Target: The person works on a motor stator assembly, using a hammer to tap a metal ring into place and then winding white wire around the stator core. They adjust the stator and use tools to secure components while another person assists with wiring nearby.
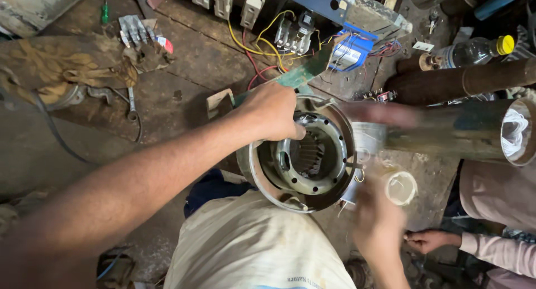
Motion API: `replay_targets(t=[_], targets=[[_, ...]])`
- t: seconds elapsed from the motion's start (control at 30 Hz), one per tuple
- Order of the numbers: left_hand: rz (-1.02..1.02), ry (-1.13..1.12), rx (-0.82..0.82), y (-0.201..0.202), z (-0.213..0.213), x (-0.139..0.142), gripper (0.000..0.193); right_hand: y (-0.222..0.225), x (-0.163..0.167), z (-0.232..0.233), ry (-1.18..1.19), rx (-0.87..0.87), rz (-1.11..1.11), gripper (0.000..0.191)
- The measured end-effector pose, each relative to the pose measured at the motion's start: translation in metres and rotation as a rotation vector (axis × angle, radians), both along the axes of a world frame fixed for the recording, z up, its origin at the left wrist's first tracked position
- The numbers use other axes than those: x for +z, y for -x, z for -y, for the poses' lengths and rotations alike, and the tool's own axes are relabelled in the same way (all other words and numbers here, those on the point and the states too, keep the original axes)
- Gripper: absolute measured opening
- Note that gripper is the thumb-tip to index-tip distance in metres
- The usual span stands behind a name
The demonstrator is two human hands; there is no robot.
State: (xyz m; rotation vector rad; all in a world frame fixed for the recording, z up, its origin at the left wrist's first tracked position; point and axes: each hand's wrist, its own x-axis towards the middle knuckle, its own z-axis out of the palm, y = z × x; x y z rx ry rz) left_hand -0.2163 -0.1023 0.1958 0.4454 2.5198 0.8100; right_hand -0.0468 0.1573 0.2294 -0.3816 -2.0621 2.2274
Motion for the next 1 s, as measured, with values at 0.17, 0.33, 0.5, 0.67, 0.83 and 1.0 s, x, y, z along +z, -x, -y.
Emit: replay_targets(t=[0.17,0.33,0.5,0.67,0.83,1.0], targets=[[-0.003,-0.001,-0.031,0.002,-0.002,0.000,0.051,-0.004,0.000,-0.005,-0.809,0.206,-0.031,0.050],[-0.014,-0.115,-0.018,-0.017,0.000,0.020,0.047,-0.024,0.001,-0.006,-0.476,0.089,0.119,0.055],[-0.418,-0.475,0.263,-0.117,0.027,0.035,0.063,-0.038,-0.011,-0.009,-0.508,0.145,-0.022,0.052],[-0.583,-0.365,0.355,-0.167,0.043,-0.011,0.057,-0.060,-0.021,-0.031,-0.541,0.186,-0.116,0.051],[-0.458,-0.589,0.476,-0.156,0.034,-0.039,0.092,-0.079,-0.028,-0.040,-0.540,0.080,0.096,0.052],[-0.361,-0.636,0.513,-0.153,0.011,-0.034,0.107,-0.079,-0.028,-0.031,-0.541,0.096,0.081,0.052]])
